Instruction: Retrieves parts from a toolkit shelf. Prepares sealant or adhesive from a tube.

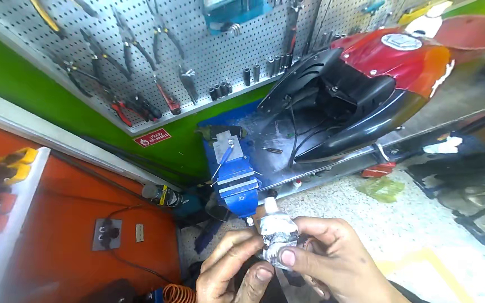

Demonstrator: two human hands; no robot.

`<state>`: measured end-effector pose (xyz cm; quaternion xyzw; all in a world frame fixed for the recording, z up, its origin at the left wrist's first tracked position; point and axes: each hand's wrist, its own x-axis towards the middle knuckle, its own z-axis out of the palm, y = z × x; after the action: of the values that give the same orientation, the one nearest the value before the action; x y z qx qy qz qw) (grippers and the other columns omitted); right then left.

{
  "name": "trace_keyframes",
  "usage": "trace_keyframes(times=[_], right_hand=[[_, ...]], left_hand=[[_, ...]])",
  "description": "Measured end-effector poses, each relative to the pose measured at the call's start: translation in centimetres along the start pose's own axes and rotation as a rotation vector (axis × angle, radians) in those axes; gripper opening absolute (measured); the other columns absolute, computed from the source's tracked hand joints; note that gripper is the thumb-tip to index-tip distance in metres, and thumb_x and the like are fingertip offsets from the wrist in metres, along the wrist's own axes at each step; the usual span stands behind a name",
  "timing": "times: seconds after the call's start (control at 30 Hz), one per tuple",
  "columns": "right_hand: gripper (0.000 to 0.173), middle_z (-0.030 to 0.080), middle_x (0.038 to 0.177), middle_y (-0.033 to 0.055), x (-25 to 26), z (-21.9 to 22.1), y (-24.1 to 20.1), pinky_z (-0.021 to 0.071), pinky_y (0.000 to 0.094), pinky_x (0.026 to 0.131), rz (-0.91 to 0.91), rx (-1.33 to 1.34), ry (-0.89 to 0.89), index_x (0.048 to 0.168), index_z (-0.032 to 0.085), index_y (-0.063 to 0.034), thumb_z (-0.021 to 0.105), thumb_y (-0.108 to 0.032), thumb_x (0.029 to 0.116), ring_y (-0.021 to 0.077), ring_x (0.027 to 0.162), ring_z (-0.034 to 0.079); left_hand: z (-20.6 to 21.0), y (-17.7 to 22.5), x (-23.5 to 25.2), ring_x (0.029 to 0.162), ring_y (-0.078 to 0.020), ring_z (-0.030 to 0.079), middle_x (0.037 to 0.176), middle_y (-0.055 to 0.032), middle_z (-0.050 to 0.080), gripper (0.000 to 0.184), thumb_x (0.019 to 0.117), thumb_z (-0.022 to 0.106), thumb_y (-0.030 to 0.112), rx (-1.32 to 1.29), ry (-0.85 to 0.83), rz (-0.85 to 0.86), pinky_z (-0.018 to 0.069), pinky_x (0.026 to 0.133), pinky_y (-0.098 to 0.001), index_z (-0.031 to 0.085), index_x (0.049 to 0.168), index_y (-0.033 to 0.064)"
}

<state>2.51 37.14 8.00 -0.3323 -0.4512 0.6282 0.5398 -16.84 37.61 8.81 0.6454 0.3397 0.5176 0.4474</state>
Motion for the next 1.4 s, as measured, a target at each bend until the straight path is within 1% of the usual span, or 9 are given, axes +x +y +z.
trace_keyframes(times=[0.07,0.13,0.27,0.7,0.83,0.97,1.03,1.2,1.4], right_hand=[[0.011,0.066,0.067,-0.0003,0.1,0.0,0.0,0.0447,0.0154,0.038,0.041,0.068,-0.024,0.097,0.073,-0.0067,0.075,-0.017,0.0946,-0.0006,0.045,0.052],[0.011,0.065,0.066,0.0004,0.1,0.2,0.1,0.0447,0.0159,0.039,0.062,0.107,-0.035,0.095,0.072,-0.0059,0.075,-0.016,0.0948,0.0001,0.045,0.052],[0.010,0.065,0.066,0.0009,0.2,0.8,0.1,0.0444,0.0155,0.038,0.016,0.061,0.008,0.093,0.072,-0.0053,0.074,-0.015,0.0946,0.0001,0.044,0.052],[0.009,0.066,0.065,-0.0001,0.1,1.2,0.4,0.0457,0.0154,0.039,-0.002,0.050,0.009,0.090,0.071,-0.0056,0.075,-0.013,0.0936,-0.0005,0.045,0.054],[0.014,0.066,0.066,-0.0024,0.9,0.6,-0.1,0.0454,0.0140,0.039,-0.046,-0.069,-0.019,0.091,0.071,-0.0075,0.074,-0.020,0.0954,-0.0018,0.046,0.054],[0.019,0.068,0.082,0.0003,1.1,0.8,-0.3,0.0485,0.0138,0.049,-0.201,-0.255,-0.061,0.096,0.073,-0.0028,0.071,-0.021,0.0982,-0.0006,0.060,0.058],[0.019,0.069,0.087,0.0016,1.2,1.0,-0.6,0.0512,0.0143,0.053,-0.213,-0.264,-0.094,0.100,0.073,-0.0012,0.071,-0.020,0.0987,0.0000,0.065,0.060],[0.016,0.067,0.078,0.0008,1.1,1.3,-0.6,0.0493,0.0143,0.050,-0.177,-0.193,-0.065,0.091,0.074,-0.0014,0.070,-0.016,0.0982,-0.0001,0.060,0.058],[0.017,0.069,0.077,0.0015,1.0,1.8,-0.6,0.0491,0.0142,0.052,-0.178,-0.177,-0.044,0.090,0.074,-0.0004,0.071,-0.015,0.0973,-0.0003,0.061,0.059]], left_hand=[[-1.0,0.0,0.0,0.107,-0.0132,0.067,0.116,-0.0084,0.069,0.029,0.0984,0.070,0.022,0.034,-0.099,-0.006,0.0596,0.091,-0.0284,0.070,0.119,0.0011],[-1.5,0.2,0.1,0.103,-0.0124,0.069,0.112,-0.0081,0.070,0.030,0.0968,0.072,0.022,0.121,-0.132,-0.001,0.0609,0.089,-0.0285,0.068,0.116,0.0002],[-0.9,0.4,-0.3,0.091,-0.0102,0.071,0.098,-0.0067,0.073,0.019,0.0955,0.073,0.019,0.205,-0.045,0.031,0.0619,0.080,-0.0244,0.071,0.099,0.0007],[1.2,-0.2,-0.8,0.076,-0.0020,0.067,0.082,-0.0001,0.070,0.010,0.0921,0.072,0.013,-0.033,0.139,0.023,0.0575,0.067,-0.0168,0.069,0.090,0.0038],[-1.0,0.7,0.4,0.080,-0.0037,0.069,0.087,-0.0038,0.072,0.017,0.0974,0.070,0.018,0.157,-0.028,0.029,0.0587,0.070,-0.0176,0.071,0.093,0.0012],[-2.2,2.0,1.2,0.086,-0.0083,0.067,0.088,-0.0093,0.070,0.032,0.1044,0.057,0.025,0.465,-0.192,0.045,0.0557,0.076,-0.0211,0.068,0.090,-0.0008],[-2.1,1.8,1.4,0.084,-0.0107,0.067,0.083,-0.0095,0.069,0.034,0.1048,0.056,0.025,0.472,-0.196,0.096,0.0552,0.075,-0.0233,0.068,0.087,-0.0007],[-1.3,1.0,1.3,0.075,-0.0101,0.065,0.073,-0.0077,0.065,0.036,0.1037,0.056,0.023,0.385,-0.120,0.170,0.0537,0.069,-0.0224,0.065,0.078,0.0005],[-1.3,0.9,1.2,0.069,-0.0118,0.063,0.067,-0.0063,0.064,0.038,0.1019,0.054,0.023,0.460,-0.083,0.253,0.0520,0.066,-0.0248,0.063,0.071,0.0036]])
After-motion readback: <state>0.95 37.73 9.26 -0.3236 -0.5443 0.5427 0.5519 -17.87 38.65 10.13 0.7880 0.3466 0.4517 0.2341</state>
